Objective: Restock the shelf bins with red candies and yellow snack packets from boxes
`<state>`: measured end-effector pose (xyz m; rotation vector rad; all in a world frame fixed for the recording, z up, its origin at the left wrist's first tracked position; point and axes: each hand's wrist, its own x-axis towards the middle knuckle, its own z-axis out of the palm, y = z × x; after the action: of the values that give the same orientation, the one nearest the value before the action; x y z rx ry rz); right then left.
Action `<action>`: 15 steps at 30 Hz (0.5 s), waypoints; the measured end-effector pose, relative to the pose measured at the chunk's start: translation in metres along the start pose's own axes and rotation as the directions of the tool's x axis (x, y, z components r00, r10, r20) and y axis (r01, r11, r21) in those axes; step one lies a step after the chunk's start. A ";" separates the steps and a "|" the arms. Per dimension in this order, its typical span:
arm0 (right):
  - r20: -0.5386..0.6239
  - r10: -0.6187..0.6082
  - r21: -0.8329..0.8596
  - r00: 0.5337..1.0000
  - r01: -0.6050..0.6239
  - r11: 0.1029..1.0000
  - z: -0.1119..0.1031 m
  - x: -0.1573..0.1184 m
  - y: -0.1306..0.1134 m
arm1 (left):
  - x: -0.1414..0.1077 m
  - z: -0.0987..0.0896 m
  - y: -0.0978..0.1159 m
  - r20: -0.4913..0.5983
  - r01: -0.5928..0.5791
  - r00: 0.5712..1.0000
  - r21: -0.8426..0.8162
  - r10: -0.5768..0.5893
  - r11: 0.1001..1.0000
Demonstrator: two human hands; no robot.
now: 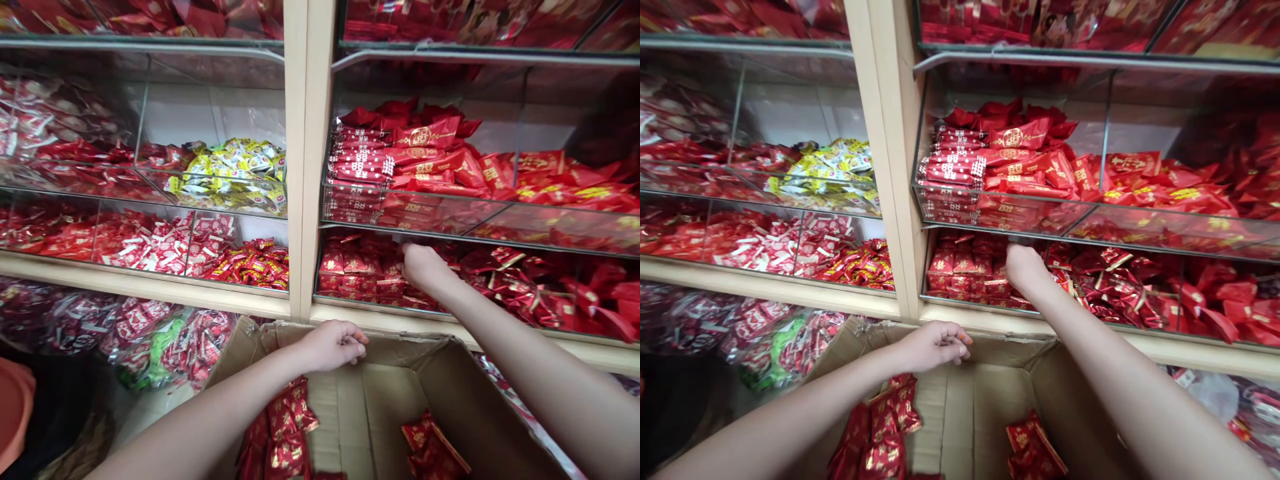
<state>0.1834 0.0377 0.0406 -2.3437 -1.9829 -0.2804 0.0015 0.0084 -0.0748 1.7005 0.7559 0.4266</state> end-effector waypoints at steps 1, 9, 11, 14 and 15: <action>0.029 -0.014 -0.021 0.999 0.015 1.000 0.000 0.002 0.000 | 0.000 0.000 -0.001 0.002 -0.005 1.000 0.029 0.005 1.000; 0.083 -0.094 -0.084 0.992 0.101 0.991 0.005 0.017 0.003 | -0.001 -0.001 -0.002 0.016 -0.048 0.999 0.311 0.045 0.949; 0.075 -0.096 -0.094 0.993 0.103 0.990 0.000 0.014 0.004 | -0.002 -0.001 -0.002 0.038 -0.046 0.999 0.385 0.033 0.922; -0.056 -0.137 -0.103 0.989 0.131 0.986 -0.008 -0.009 0.003 | -0.008 -0.004 -0.004 0.090 -0.026 0.996 0.504 -0.022 0.864; -0.102 -0.182 -0.084 0.978 0.174 0.981 -0.007 -0.022 0.001 | -0.010 -0.005 -0.006 0.111 -0.019 0.993 0.544 -0.050 0.839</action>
<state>0.1797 0.0152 0.0438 -2.1414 -2.1676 -0.4894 -0.0101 0.0056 -0.0781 2.2287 0.8526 0.0882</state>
